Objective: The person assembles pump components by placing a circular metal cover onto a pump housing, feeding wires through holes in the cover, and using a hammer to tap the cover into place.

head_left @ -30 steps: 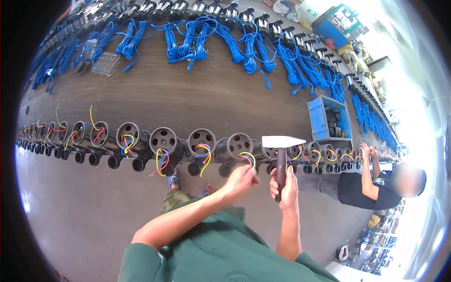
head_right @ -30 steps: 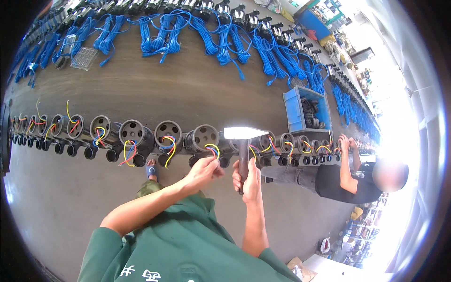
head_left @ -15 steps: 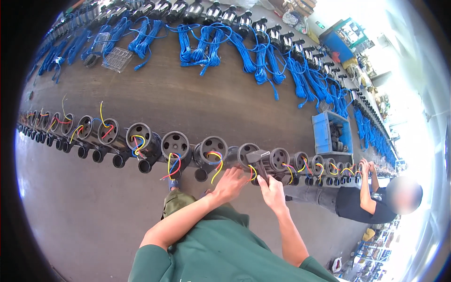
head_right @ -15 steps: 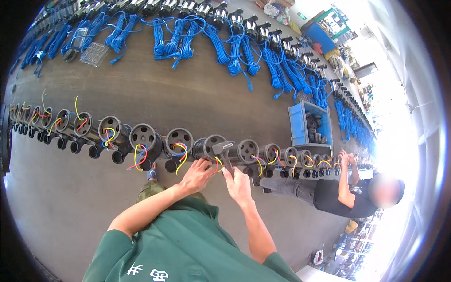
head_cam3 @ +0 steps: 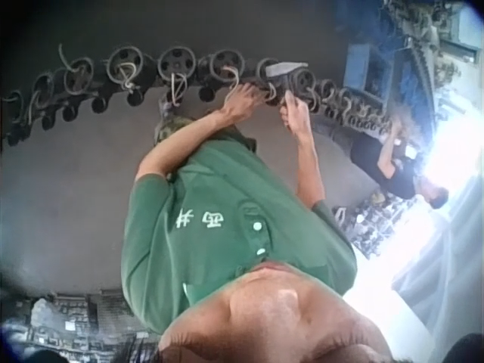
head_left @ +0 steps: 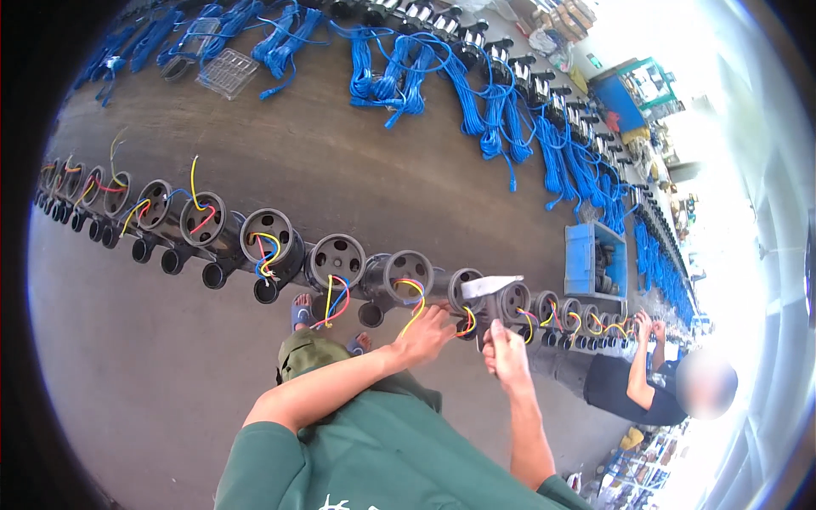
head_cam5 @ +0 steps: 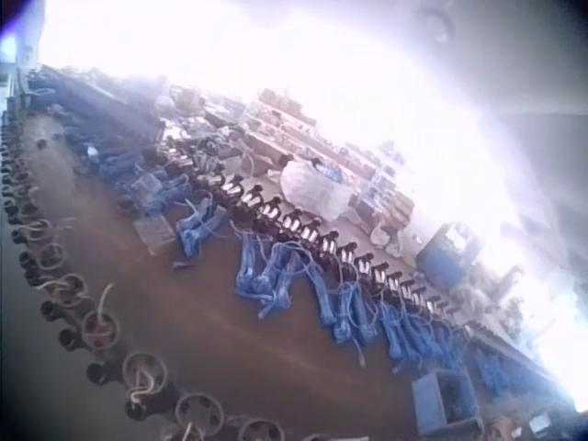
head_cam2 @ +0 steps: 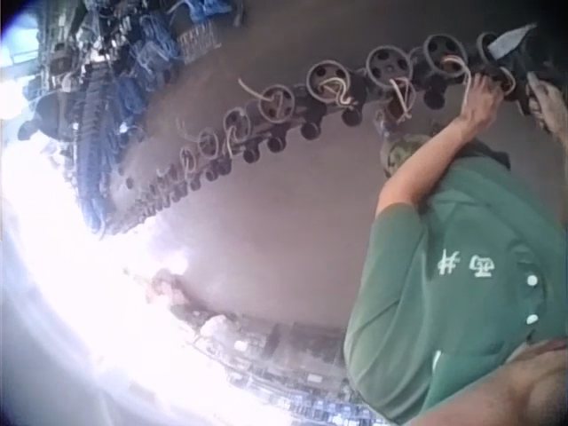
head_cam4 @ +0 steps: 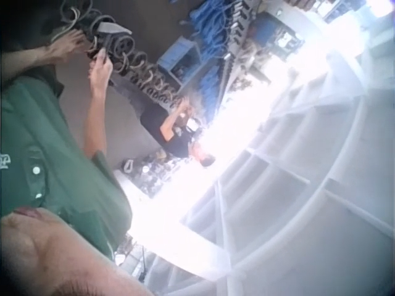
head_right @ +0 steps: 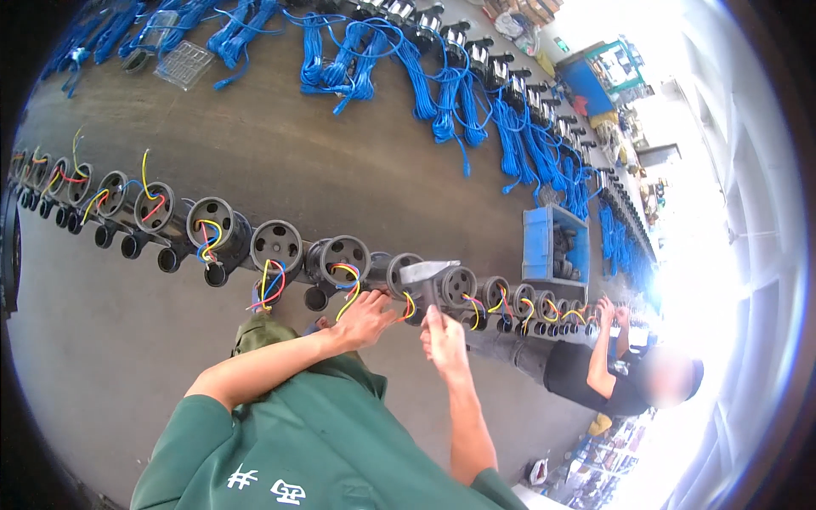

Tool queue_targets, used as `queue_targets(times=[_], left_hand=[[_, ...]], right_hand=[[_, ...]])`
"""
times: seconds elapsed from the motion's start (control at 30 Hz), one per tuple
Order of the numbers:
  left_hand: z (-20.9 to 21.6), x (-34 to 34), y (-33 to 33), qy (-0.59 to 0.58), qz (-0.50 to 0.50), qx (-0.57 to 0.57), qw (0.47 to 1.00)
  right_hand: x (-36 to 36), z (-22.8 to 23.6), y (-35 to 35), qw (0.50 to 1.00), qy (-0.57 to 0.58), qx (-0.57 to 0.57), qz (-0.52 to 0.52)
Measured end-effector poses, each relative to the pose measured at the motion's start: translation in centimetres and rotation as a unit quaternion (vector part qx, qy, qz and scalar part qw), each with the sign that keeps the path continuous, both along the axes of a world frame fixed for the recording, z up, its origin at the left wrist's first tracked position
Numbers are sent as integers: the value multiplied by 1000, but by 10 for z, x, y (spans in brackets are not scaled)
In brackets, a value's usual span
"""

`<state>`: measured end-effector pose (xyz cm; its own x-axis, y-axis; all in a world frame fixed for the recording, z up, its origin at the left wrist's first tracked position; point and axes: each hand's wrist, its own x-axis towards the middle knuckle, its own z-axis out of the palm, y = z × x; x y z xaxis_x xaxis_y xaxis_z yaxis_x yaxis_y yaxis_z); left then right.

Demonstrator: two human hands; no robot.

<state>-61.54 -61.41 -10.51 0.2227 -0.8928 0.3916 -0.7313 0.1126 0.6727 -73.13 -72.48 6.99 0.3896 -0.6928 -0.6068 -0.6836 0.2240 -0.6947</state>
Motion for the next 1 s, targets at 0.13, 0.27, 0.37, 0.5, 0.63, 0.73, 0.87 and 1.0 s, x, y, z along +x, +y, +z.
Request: queue_targets(times=[0.13,0.27,0.37,0.5,0.63,0.73,0.87,1.0], left_hand=[[1,7,-3,-2,5,5,1000],[2,4,-7,-11,-15,1,1000],[4,8,0,48,-34,26,998],[12,15,4,42,-31,38,998],[5,2,-2,61,-26,14,998],[10,4,-6,11,-22,22,999],[11,-3,-10,-14,8,28,999],[42,-37,-8,185,155,190,952]], right_hand=[[9,32,11,990,-91,-105,1],[-20,-64,21,944,42,-311,104],[-5,-30,19,995,15,-102,4],[8,27,24,996,-35,-70,-48],[-24,-41,24,961,-20,-274,13],[-32,-52,17,979,53,-195,16],[-37,-8,-20,998,-24,-51,14],[-62,21,-43,977,-209,-30,43]])
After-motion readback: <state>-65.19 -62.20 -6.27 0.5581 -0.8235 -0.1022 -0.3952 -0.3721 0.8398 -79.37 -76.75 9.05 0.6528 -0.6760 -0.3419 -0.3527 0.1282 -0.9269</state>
